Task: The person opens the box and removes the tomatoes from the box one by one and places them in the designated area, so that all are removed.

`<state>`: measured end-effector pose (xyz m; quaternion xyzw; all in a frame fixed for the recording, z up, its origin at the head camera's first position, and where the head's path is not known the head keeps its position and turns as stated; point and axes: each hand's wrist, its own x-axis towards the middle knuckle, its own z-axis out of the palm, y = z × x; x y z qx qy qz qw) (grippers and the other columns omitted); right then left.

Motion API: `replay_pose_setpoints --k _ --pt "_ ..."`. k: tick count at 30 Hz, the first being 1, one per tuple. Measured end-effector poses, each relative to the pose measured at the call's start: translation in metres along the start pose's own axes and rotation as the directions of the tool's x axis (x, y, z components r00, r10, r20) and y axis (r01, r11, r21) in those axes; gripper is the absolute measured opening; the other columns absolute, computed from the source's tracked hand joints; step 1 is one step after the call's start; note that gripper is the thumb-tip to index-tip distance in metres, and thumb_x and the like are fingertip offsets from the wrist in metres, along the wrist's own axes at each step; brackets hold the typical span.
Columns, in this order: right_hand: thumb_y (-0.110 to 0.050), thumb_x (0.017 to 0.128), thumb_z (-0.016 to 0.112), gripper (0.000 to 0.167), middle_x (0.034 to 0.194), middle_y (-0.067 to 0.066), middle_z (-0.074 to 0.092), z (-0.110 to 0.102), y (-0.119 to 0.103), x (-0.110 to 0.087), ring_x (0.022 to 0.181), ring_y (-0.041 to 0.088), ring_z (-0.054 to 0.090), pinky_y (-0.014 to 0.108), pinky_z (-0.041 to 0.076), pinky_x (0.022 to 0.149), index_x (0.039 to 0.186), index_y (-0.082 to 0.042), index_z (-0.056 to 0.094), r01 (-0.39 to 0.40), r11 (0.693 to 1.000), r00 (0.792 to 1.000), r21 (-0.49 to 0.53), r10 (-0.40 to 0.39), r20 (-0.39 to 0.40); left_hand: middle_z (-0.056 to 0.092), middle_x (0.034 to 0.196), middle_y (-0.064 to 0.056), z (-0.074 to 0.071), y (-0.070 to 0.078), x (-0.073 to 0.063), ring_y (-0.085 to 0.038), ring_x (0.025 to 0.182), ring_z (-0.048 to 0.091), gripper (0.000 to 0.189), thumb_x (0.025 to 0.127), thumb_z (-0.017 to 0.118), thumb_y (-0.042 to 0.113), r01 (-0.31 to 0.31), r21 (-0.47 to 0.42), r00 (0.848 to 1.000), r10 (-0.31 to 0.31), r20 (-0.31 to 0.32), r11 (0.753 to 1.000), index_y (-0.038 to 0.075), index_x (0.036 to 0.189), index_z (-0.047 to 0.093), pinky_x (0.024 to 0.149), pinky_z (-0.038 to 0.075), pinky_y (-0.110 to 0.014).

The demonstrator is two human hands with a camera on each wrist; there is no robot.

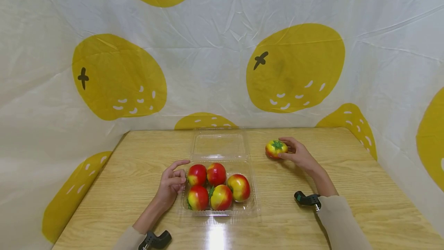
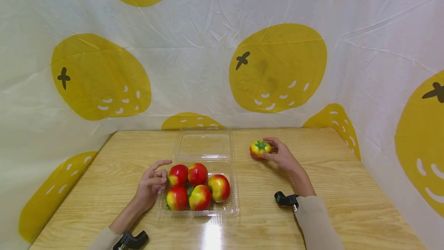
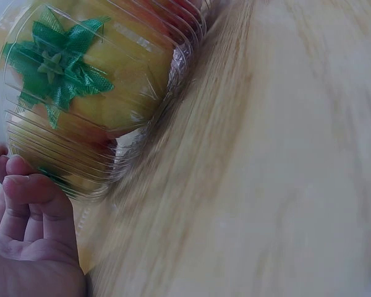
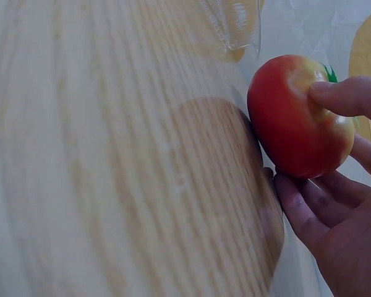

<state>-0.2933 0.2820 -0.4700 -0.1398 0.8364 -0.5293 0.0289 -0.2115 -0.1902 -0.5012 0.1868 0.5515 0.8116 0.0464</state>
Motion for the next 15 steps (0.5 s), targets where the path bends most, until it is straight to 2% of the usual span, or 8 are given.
replay_pose_setpoints --k 15 --pt "-0.006 0.094 0.07 0.062 0.148 0.037 0.048 0.0006 -0.0004 -0.0002 0.125 0.044 0.056 0.013 0.048 0.088 0.149 0.008 0.042 0.021 1.0 1.0 0.005 -0.021 0.008 0.056 0.069 0.005 -0.0012 -0.0004 -0.0001 -0.008 0.051 0.047 0.051 0.088 0.043 -0.012 0.002 0.0 1.0 -0.002 0.0 1.0 0.0 0.137 0.052 0.046 0.041 -0.014"
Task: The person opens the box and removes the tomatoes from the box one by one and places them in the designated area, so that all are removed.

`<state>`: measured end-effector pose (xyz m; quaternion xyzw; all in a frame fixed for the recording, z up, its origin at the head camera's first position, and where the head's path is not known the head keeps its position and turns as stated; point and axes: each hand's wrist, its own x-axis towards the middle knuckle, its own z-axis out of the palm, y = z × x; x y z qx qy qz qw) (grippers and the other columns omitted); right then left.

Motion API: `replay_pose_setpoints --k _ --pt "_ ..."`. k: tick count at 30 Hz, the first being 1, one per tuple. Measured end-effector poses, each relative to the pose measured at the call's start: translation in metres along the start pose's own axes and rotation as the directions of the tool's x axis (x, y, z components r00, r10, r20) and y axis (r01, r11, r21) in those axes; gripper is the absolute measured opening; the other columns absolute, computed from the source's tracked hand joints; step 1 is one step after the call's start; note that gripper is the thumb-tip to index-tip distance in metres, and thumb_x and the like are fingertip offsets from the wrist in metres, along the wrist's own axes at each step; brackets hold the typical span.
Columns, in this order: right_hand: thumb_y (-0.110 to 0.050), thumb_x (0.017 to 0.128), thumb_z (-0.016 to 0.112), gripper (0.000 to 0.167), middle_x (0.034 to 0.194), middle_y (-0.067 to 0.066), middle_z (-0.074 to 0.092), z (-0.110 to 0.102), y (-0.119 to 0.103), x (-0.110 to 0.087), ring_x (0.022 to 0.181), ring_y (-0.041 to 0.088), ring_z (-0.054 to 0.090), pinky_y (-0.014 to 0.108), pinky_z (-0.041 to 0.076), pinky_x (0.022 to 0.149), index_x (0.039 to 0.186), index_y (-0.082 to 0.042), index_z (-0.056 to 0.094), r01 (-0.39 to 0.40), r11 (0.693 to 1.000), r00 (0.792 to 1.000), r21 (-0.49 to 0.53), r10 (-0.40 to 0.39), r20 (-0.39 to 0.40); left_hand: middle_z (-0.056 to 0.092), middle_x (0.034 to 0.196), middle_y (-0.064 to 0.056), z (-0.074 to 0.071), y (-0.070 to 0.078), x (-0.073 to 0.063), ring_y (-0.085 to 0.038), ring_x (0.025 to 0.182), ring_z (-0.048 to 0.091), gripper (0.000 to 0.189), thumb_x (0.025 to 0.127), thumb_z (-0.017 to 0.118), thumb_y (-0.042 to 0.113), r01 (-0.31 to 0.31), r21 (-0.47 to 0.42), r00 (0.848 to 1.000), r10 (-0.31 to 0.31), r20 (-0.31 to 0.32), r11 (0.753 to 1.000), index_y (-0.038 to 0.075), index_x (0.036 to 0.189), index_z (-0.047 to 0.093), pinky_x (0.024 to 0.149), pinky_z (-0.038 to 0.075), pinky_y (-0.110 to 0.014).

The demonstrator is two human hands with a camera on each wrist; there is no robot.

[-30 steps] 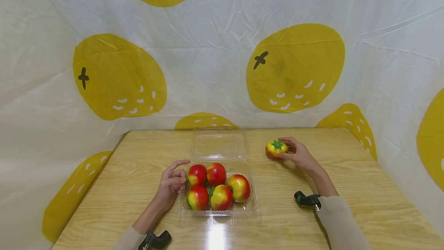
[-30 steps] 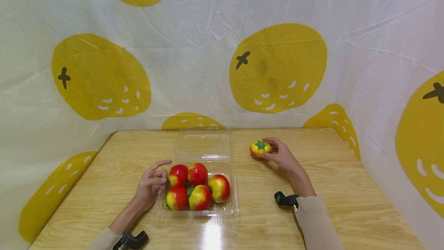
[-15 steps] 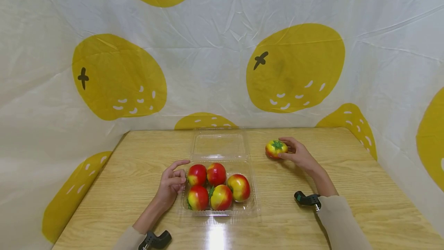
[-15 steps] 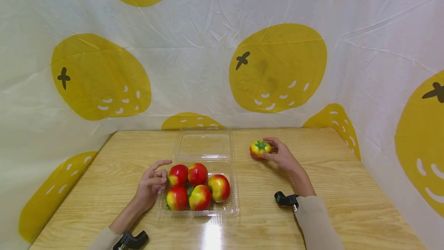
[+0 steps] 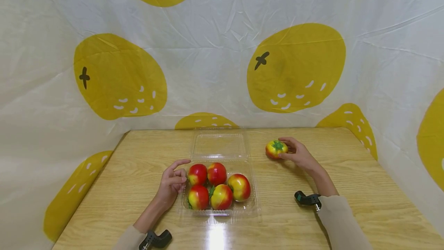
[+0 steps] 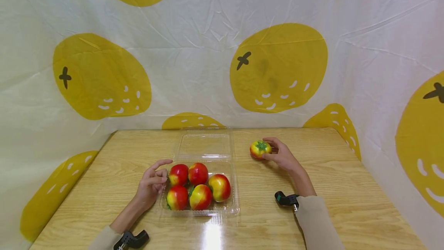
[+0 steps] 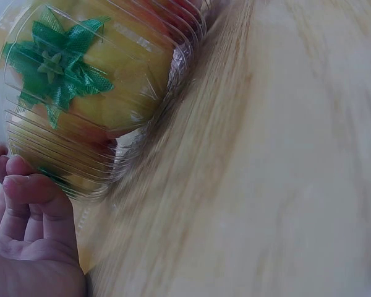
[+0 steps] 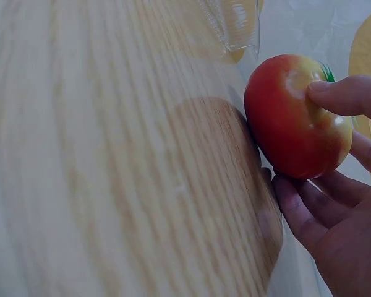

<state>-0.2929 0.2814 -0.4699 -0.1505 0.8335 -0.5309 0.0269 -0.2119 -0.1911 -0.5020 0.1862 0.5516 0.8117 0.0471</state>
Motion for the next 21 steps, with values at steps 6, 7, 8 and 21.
replay_pose_setpoints --k 6,7,8,21 --pt "-0.005 0.093 0.072 0.063 0.146 0.036 0.05 -0.0007 0.0036 0.0006 0.121 0.035 0.058 0.014 0.049 0.088 0.148 0.007 0.044 0.015 1.0 1.0 -0.009 -0.015 -0.001 0.056 0.069 0.006 -0.0006 -0.0003 0.0005 -0.007 0.052 0.048 0.05 0.088 0.043 -0.012 0.003 0.002 1.0 -0.003 0.0 1.0 0.0 0.136 0.053 0.046 0.041 -0.015" --pt "-0.005 0.092 0.072 0.063 0.146 0.035 0.05 -0.0007 0.0041 0.0006 0.12 0.033 0.059 0.014 0.049 0.088 0.148 0.006 0.045 0.014 1.0 1.0 -0.011 -0.014 -0.002 0.056 0.069 0.006 -0.0005 -0.0002 0.0005 -0.007 0.052 0.048 0.05 0.088 0.043 -0.012 0.004 0.003 1.0 -0.004 -0.001 1.0 0.0 0.136 0.053 0.046 0.041 -0.015" --pt "-0.006 0.092 0.072 0.063 0.146 0.036 0.05 -0.0007 0.0042 0.0007 0.119 0.031 0.059 0.014 0.049 0.088 0.148 0.006 0.044 0.015 1.0 1.0 -0.013 -0.015 -0.001 0.056 0.069 0.006 -0.0004 -0.0001 0.0004 -0.006 0.052 0.049 0.05 0.088 0.044 -0.011 0.006 0.003 1.0 -0.006 -0.001 1.0 0.0 0.136 0.053 0.046 0.041 -0.015" --pt "-0.006 0.093 0.072 0.065 0.148 0.035 0.048 -0.003 0.0062 0.0008 0.12 0.033 0.057 0.015 0.05 0.088 0.149 0.007 0.042 0.011 1.0 1.0 -0.006 -0.011 0.02 0.058 0.07 0.006 0.0013 0.0013 0.0004 -0.003 0.053 0.054 0.051 0.087 0.044 -0.012 0.005 -0.014 1.0 -0.005 0.004 1.0 -0.002 0.137 0.051 0.046 0.039 -0.015"
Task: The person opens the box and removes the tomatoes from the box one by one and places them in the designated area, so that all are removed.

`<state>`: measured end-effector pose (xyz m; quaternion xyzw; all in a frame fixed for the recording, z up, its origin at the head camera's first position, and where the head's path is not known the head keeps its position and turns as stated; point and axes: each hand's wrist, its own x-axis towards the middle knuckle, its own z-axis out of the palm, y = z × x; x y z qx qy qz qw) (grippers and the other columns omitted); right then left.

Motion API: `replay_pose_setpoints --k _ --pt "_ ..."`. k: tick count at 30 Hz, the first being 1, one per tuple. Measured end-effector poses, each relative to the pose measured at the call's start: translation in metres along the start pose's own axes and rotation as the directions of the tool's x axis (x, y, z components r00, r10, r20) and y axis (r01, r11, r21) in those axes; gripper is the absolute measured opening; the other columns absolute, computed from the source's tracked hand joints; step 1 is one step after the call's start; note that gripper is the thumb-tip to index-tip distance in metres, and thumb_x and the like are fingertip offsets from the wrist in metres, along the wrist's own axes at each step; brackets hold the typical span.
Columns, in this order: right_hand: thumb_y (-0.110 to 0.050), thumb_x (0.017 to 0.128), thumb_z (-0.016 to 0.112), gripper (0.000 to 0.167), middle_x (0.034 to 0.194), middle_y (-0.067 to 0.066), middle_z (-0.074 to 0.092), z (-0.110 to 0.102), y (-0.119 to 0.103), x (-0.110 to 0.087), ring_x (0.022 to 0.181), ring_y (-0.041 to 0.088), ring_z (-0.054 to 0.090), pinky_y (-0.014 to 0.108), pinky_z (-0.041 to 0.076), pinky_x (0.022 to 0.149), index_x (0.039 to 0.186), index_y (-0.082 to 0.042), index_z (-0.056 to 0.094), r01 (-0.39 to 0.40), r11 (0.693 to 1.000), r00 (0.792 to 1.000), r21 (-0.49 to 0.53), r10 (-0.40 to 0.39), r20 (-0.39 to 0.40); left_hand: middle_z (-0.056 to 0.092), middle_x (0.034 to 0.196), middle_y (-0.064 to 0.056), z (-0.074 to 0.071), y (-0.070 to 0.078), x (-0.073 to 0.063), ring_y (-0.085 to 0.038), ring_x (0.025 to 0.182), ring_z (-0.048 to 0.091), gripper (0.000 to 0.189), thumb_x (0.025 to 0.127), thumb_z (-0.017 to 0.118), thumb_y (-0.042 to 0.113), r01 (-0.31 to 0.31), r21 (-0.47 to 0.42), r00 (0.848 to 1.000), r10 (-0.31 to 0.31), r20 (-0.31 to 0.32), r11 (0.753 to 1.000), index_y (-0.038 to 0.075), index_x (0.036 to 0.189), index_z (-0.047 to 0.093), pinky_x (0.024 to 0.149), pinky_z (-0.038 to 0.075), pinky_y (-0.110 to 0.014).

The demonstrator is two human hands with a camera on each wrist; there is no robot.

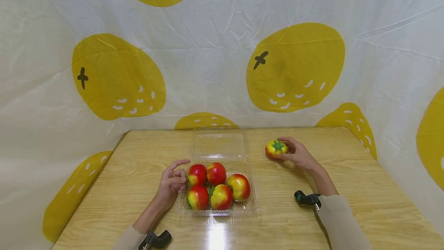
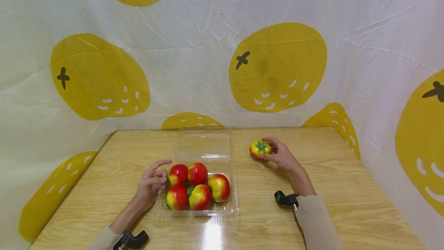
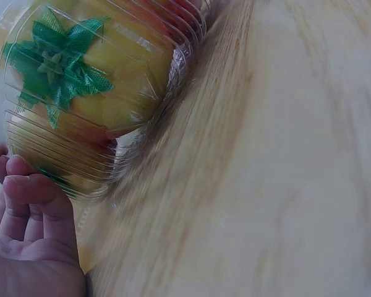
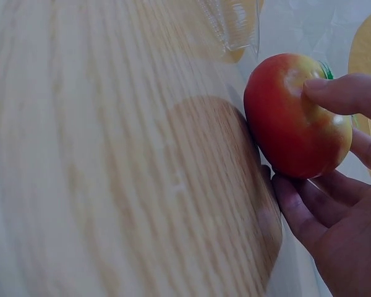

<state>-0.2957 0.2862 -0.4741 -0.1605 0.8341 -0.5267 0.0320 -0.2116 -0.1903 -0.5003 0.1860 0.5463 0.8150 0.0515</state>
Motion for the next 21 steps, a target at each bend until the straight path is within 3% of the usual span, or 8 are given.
replay_pose_setpoints --k 5,21 --pt "-0.006 0.093 0.072 0.065 0.149 0.036 0.047 0.0003 -0.0009 -0.0005 0.125 0.042 0.055 0.014 0.049 0.089 0.15 0.007 0.041 -0.004 1.0 1.0 0.0 0.004 0.003 0.058 0.07 0.006 0.0 0.0004 -0.0003 -0.003 0.053 0.055 0.051 0.087 0.045 -0.011 0.004 0.002 1.0 -0.004 0.0 1.0 -0.002 0.137 0.051 0.046 0.04 -0.014" --pt "-0.007 0.094 0.072 0.065 0.15 0.036 0.045 0.0012 -0.004 -0.0023 0.13 0.05 0.052 0.013 0.048 0.089 0.15 0.007 0.041 0.001 1.0 1.0 -0.01 -0.001 -0.01 0.058 0.07 0.007 0.0003 -0.0002 -0.0006 -0.002 0.053 0.055 0.051 0.087 0.046 -0.011 0.0 0.011 1.0 0.0 -0.001 1.0 -0.002 0.137 0.051 0.046 0.042 -0.013"
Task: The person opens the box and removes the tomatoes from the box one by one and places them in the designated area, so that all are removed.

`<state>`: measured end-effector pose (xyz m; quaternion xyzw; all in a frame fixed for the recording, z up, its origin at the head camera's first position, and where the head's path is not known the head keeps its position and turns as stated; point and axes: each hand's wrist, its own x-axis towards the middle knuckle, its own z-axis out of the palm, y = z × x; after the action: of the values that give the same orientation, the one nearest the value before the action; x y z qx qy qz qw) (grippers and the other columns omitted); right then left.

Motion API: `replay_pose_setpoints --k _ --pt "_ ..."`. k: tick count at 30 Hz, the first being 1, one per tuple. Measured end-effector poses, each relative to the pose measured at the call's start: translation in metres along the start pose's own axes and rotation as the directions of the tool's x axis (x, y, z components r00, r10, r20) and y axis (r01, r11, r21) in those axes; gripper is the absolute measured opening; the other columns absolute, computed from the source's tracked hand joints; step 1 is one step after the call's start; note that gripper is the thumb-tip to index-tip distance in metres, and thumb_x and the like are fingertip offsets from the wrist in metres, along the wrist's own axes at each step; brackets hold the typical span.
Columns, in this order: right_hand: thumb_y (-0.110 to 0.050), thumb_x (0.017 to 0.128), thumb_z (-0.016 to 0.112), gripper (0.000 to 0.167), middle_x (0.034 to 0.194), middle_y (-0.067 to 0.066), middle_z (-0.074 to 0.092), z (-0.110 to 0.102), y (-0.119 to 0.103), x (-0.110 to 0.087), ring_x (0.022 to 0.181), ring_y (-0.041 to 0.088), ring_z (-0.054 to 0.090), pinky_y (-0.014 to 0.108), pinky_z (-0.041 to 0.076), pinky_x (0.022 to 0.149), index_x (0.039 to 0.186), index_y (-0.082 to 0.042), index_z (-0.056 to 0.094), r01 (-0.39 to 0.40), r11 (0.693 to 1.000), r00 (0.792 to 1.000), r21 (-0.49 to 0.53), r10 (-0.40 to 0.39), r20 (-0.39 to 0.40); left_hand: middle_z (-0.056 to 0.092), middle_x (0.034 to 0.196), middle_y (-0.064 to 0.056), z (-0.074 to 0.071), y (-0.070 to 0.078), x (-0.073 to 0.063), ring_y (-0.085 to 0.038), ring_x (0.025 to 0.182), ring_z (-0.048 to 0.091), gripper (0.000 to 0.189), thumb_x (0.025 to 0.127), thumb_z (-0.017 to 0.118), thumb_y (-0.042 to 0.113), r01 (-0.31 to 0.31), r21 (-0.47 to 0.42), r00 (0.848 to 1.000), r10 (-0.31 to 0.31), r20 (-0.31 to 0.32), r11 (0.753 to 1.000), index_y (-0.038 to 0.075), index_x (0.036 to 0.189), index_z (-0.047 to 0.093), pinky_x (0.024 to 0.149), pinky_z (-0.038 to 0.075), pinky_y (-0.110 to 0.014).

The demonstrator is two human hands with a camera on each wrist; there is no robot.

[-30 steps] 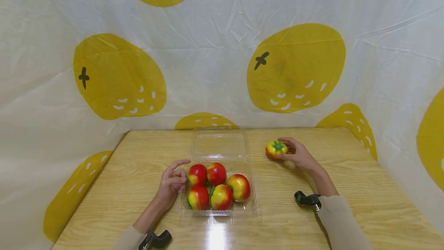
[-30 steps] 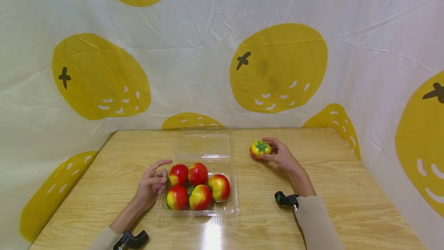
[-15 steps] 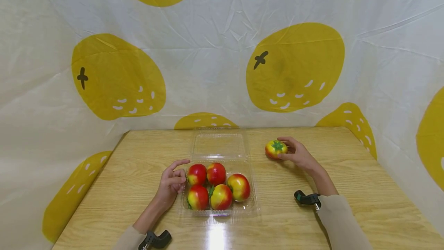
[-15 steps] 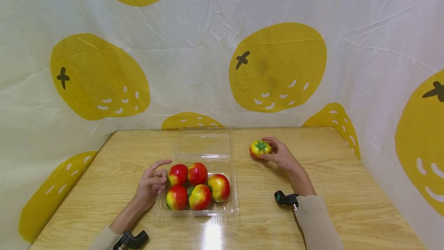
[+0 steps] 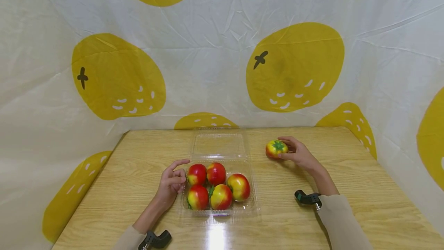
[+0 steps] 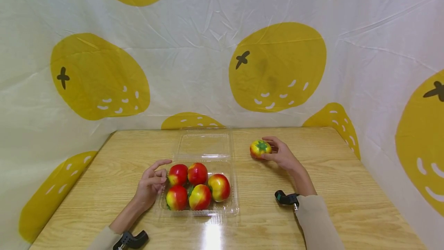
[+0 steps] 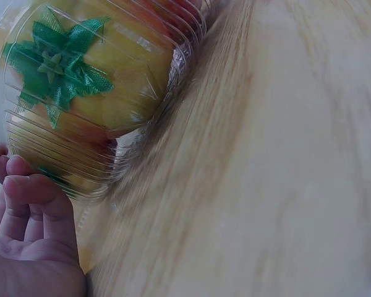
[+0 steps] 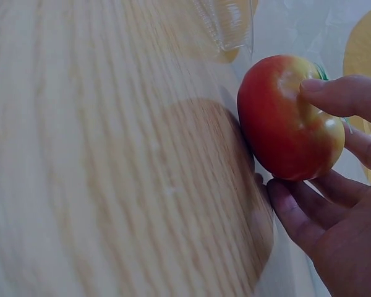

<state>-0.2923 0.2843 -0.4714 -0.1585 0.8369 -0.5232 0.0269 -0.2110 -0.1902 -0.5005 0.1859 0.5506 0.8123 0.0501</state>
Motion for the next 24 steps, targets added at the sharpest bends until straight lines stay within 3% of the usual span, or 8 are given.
replay_pose_setpoints --k 17,24 --pt "-0.005 0.093 0.072 0.067 0.151 0.035 0.045 -0.008 -0.01 -0.002 0.14 0.055 0.043 0.013 0.047 0.094 0.15 0.008 0.04 0.011 1.0 1.0 0.014 -0.011 0.006 0.058 0.07 0.007 0.001 0.0 0.0 -0.003 0.053 0.054 0.052 0.086 0.046 -0.011 -0.003 -0.001 1.0 0.003 -0.003 1.0 -0.002 0.137 0.052 0.044 0.032 -0.019" --pt "-0.006 0.094 0.073 0.066 0.152 0.035 0.044 -0.014 -0.019 -0.004 0.142 0.054 0.043 0.024 0.051 0.1 0.151 0.004 0.041 0.015 1.0 1.0 -0.005 -0.015 0.001 0.058 0.071 0.007 0.0 0.0 0.0 -0.003 0.053 0.054 0.051 0.087 0.045 -0.012 -0.004 0.0 1.0 0.004 0.002 1.0 -0.002 0.137 0.052 0.045 0.037 -0.016"
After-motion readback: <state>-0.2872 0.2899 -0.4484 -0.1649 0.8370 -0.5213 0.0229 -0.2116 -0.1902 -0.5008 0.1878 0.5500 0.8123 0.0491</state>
